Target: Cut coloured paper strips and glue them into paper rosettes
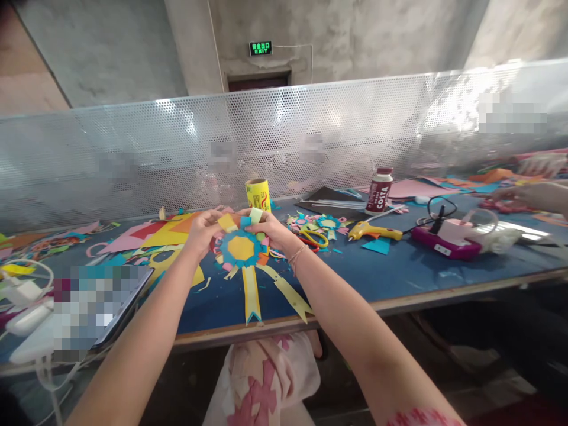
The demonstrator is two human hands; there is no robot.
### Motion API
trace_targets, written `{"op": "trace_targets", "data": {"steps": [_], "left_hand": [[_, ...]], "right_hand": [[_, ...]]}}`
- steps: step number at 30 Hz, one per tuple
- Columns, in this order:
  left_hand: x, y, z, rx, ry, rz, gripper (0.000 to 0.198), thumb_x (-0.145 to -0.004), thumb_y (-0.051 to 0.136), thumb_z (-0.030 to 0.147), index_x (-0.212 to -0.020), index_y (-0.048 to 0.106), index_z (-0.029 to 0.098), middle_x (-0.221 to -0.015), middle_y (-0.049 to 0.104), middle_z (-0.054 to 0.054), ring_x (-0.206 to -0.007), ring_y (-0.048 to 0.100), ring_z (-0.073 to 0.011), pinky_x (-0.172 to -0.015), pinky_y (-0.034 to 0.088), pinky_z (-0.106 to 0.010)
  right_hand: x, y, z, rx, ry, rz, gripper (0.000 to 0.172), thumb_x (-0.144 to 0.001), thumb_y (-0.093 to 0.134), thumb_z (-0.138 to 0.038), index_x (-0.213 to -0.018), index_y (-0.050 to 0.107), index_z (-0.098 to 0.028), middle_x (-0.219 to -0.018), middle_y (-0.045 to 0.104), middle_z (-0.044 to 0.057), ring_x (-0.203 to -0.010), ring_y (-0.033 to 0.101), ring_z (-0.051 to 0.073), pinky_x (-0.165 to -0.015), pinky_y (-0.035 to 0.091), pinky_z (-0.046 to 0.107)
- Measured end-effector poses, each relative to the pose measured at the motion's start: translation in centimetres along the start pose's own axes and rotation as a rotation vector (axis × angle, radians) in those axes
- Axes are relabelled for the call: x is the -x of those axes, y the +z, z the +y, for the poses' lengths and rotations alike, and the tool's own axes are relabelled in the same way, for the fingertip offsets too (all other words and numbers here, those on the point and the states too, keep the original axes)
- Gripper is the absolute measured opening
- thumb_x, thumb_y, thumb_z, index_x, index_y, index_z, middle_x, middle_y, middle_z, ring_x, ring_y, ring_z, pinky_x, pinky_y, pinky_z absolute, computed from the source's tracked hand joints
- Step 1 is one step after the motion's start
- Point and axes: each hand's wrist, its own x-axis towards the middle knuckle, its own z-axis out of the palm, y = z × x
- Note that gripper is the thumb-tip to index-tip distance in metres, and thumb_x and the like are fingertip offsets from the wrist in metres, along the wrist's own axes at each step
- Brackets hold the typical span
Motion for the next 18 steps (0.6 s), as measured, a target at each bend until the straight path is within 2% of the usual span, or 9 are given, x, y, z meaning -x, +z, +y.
{"op": "trace_targets", "data": {"steps": [3,8,12,15,18], "left_hand": [[-0.2,0.0,-0.2,0.006,-0.005,-0.002,0.017,-0.058,0.072,0.023,-0.069,0.060,0.018,-0.062,0.059,0.002,-0.058,0.056,-0.0109,-0.055,0.042,-0.021],[-0.4,-0.1,-0.5,0.002,-0.018,0.018,0.016,-0.059,0.071,0.025,-0.070,0.061,0.019,-0.067,0.062,0.000,-0.060,0.057,-0.0110,-0.056,0.043,-0.021],[-0.5,-0.4,-0.8,-0.063,-0.047,0.071,0.018,-0.061,0.070,0.027,-0.074,0.062,0.018,-0.068,0.063,0.000,-0.058,0.058,-0.0117,-0.055,0.043,-0.022],[-0.5,-0.5,-0.9,-0.128,-0.004,0.097,0.017,-0.062,0.069,0.026,-0.076,0.064,0.018,-0.070,0.066,-0.002,-0.061,0.059,-0.0126,-0.056,0.044,-0.022],[-0.5,-0.6,-1.0,-0.164,0.047,0.098,0.014,-0.064,0.067,0.025,-0.076,0.067,0.018,-0.074,0.068,-0.004,-0.064,0.062,-0.0142,-0.059,0.046,-0.024]], "right_hand": [[0.1,0.1,0.0,-0.004,0.006,0.011,0.039,-0.055,0.074,-0.014,-0.092,0.064,-0.020,-0.078,0.070,-0.002,-0.066,0.064,0.011,-0.064,0.054,0.023],[0.1,0.0,-0.1,0.027,0.022,0.017,0.042,-0.059,0.074,-0.017,-0.100,0.065,-0.020,-0.085,0.070,0.001,-0.070,0.064,0.012,-0.069,0.055,0.024],[-0.3,-0.7,0.3,0.056,0.061,0.063,0.036,-0.065,0.074,-0.023,-0.099,0.065,-0.018,-0.077,0.069,0.001,-0.064,0.063,0.011,-0.063,0.054,0.023],[-0.7,-1.0,0.7,0.079,0.058,0.093,0.030,-0.069,0.072,-0.030,-0.095,0.065,-0.017,-0.074,0.068,0.002,-0.062,0.062,0.011,-0.059,0.053,0.022],[-0.8,-1.0,0.9,0.120,0.042,0.106,0.032,-0.064,0.076,-0.027,-0.093,0.065,-0.018,-0.077,0.068,0.002,-0.065,0.063,0.012,-0.061,0.054,0.022]]}}
